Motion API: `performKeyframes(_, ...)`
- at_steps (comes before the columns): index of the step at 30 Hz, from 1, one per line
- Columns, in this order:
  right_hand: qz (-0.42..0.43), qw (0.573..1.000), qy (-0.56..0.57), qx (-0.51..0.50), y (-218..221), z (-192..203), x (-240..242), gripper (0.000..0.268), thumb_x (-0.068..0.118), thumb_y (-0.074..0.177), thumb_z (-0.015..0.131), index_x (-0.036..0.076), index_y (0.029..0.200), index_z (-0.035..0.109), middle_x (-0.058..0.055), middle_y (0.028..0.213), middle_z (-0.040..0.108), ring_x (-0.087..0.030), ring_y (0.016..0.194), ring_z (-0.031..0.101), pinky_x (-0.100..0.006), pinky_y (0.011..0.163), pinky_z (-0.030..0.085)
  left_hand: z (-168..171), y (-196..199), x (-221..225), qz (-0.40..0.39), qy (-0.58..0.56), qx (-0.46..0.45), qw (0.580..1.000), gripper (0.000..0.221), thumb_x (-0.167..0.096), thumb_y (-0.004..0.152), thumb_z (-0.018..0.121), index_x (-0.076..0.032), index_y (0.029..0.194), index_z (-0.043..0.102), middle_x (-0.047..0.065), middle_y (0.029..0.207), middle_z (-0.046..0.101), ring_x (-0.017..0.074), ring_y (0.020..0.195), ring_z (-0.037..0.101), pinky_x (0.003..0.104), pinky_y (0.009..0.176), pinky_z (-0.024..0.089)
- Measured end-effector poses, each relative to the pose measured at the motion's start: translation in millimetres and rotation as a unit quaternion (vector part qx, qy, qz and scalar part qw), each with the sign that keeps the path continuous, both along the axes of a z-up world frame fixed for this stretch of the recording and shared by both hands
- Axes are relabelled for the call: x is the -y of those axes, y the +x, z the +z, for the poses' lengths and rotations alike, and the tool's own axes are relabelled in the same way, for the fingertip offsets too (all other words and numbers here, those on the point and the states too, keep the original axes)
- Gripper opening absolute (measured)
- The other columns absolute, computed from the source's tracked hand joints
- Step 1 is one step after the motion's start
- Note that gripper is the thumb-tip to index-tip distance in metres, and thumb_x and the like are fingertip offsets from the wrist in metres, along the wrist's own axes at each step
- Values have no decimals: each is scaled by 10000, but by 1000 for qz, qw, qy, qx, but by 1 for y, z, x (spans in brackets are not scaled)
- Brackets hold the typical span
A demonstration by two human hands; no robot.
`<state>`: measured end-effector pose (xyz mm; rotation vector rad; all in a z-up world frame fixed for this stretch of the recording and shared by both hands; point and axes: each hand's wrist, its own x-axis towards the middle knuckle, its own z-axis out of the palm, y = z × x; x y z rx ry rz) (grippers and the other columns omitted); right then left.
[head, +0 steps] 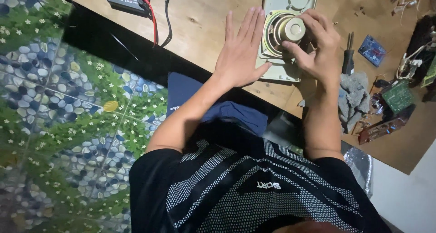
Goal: Installing a speaker driver into a plastic panel using screws and a screwdriver.
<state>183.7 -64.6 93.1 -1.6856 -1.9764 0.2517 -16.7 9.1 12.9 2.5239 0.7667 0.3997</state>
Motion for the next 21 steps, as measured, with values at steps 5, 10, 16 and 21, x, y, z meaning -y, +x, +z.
performKeyframes(5, 9, 1000, -2, 7, 5, 1, 1, 520, -58, 850, 885, -206, 1293, 653, -319, 1327, 606, -411, 1065, 646, -435, 902, 543, 4, -1, 0, 4, -4, 0, 1000, 1127, -605, 1010, 748, 138, 1593, 132, 309, 1686, 121, 382, 1585, 59, 672, 1230, -35)
performKeyframes(10, 10, 999, -19, -24, 9, -1, 3, 509, -95, 879, 883, -205, 1310, 635, -301, 1365, 571, -369, 1013, 648, -398, 832, 565, 8, -1, 3, 15, 10, -51, 999, 1042, -641, 1090, 836, -192, 1734, 150, 241, 1701, -27, 425, 1603, -12, 706, 1276, 35)
performKeyframes(16, 42, 994, -86, -57, 9, 29, -1, 550, -127, 918, 804, -158, 1414, 570, -260, 1262, 612, -292, 949, 569, -371, 805, 498, 2, -2, 6, 3, -9, -9, 1000, 985, -510, 1067, 848, -138, 1679, 171, 178, 1726, 97, 301, 1653, 177, 741, 1219, -12)
performKeyframes(21, -4, 986, 30, -164, 20, 37, -3, 289, -186, 1195, 405, -93, 1459, 478, -277, 1236, 596, -281, 919, 487, -390, 824, 455, -10, 0, 17, 5, 2, 79, 997, 835, -409, 1081, 773, -128, 1645, 225, 66, 1730, 270, 292, 1624, 216, 718, 1271, 66)
